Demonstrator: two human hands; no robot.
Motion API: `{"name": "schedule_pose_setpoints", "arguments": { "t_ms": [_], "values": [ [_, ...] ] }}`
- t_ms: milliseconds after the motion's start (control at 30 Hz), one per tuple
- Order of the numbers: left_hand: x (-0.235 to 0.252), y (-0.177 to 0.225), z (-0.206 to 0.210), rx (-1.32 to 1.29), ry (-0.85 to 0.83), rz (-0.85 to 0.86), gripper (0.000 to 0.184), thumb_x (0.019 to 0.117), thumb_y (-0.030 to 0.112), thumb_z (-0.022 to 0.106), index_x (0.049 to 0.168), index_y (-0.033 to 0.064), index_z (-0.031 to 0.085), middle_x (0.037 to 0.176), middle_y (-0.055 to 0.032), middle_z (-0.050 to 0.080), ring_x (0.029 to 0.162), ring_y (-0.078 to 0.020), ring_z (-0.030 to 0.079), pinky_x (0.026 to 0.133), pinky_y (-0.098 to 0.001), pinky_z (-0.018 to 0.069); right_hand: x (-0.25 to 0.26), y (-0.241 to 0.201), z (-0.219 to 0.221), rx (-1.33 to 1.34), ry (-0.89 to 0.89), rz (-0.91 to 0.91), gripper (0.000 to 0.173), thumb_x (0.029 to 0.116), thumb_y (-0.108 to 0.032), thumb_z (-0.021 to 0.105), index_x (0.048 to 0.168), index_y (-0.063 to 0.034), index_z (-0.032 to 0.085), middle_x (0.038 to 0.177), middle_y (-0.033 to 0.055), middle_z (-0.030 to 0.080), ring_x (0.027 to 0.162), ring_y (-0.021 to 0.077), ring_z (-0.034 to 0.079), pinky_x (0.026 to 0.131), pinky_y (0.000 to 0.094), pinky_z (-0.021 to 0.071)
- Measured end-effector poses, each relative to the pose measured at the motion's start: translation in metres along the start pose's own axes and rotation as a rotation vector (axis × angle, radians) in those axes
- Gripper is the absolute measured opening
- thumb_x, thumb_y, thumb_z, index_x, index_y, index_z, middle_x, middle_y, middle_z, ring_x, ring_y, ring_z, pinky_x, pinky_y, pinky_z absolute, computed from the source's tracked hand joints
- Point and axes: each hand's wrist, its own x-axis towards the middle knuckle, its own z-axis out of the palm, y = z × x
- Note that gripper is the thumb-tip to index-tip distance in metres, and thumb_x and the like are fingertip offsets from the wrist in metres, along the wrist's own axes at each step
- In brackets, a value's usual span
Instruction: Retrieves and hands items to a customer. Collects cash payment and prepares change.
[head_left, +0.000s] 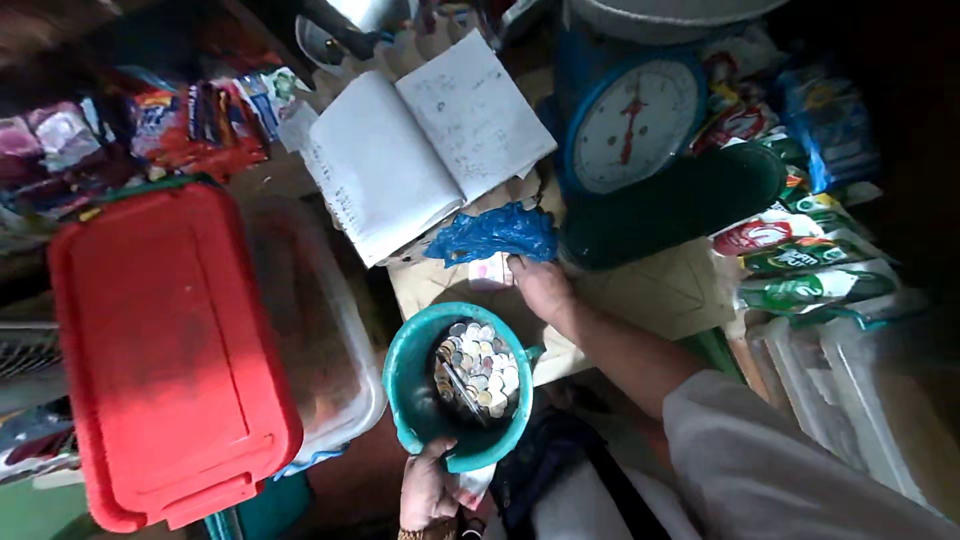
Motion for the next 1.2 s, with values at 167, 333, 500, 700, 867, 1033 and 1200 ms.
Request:
{"name": "schedule_pose_setpoints", "arguments": {
  "t_ms": [167,333,500,700,867,1033,1200],
  "values": [
    [0.023,0.014,0.037,0.026,0.002,0.087,0.018,0.0891,-0.004,0.056,0.107,-0.0019,0.059,0.083,-0.0146,0.070,0.071,-0.0225,0.070,0.060,-0.0413,0.0608,-0.055,0.010,-0.004,0.201,0.073,0.047,0.040,0.0958,0.001,0.062,0.135,-0.0058,0.062,0.135,0.0201,0.063,0.125,0.0392,0.061,0.105,0.0560,0.0504],
    [0.047,0.021,0.063,0.111,-0.033,0.193,0.017,0.0889,-0.005,0.059,0.106,-0.0015,0.059,0.081,-0.0118,0.067,0.067,-0.0191,0.068,0.058,-0.0369,0.0588,-0.117,0.036,0.007,0.291,0.123,0.282,0.038,0.1062,-0.012,0.051,0.143,-0.0109,0.060,0.140,0.0161,0.062,0.125,0.0347,0.063,0.104,0.0528,0.0522],
    [0.046,0.027,0.045,0.219,-0.278,0.234,0.031,0.0992,0.014,0.066,0.126,-0.0002,0.059,0.096,-0.0127,0.074,0.081,-0.0196,0.074,0.071,-0.0371,0.0635,-0.168,0.050,0.005,0.254,0.134,0.435,0.038,0.1067,-0.016,0.050,0.143,-0.0141,0.059,0.140,0.0148,0.062,0.128,0.0337,0.061,0.106,0.0527,0.0507],
    [0.030,0.017,0.004,0.129,-0.555,0.088,0.032,0.1112,0.026,0.036,0.110,0.0047,0.060,0.097,-0.0110,0.075,0.090,-0.0206,0.074,0.077,-0.0350,0.0638,-0.193,0.061,0.021,0.139,0.325,0.446,0.037,0.1023,-0.014,0.057,0.139,-0.0164,0.063,0.140,0.0153,0.061,0.133,0.0388,0.054,0.108,0.0555,0.0480],
    [0.034,0.023,0.034,0.222,-0.509,0.042,0.051,0.1100,0.048,0.032,0.114,0.0056,0.061,0.087,-0.0101,0.073,0.074,-0.0178,0.072,0.061,-0.0321,0.0615,-0.181,0.011,0.038,0.273,0.367,0.316,0.038,0.1008,-0.010,0.055,0.137,-0.0169,0.065,0.142,0.0094,0.062,0.137,0.0341,0.051,0.115,0.0537,0.0401],
    [0.033,0.022,0.048,0.228,-0.230,0.124,0.011,0.0988,0.013,0.048,0.102,0.0056,0.055,0.075,-0.0078,0.062,0.059,-0.0160,0.062,0.050,-0.0342,0.0537,-0.180,-0.002,0.057,0.216,0.309,0.271,0.038,0.0978,-0.014,0.062,0.134,-0.0232,0.068,0.146,0.0040,0.058,0.142,0.0302,0.046,0.114,0.0574,0.0393],
    [0.003,0.009,0.007,0.203,-0.221,0.023,0.022,0.1017,0.013,0.038,0.088,0.0087,0.055,0.060,-0.0021,0.062,0.045,-0.0082,0.060,0.040,-0.0226,0.0512,-0.185,0.031,0.065,0.182,0.338,0.129,0.033,0.0977,-0.009,0.061,0.127,-0.0190,0.071,0.146,0.0023,0.059,0.143,0.0303,0.046,0.113,0.0578,0.0407]
  ]
}}
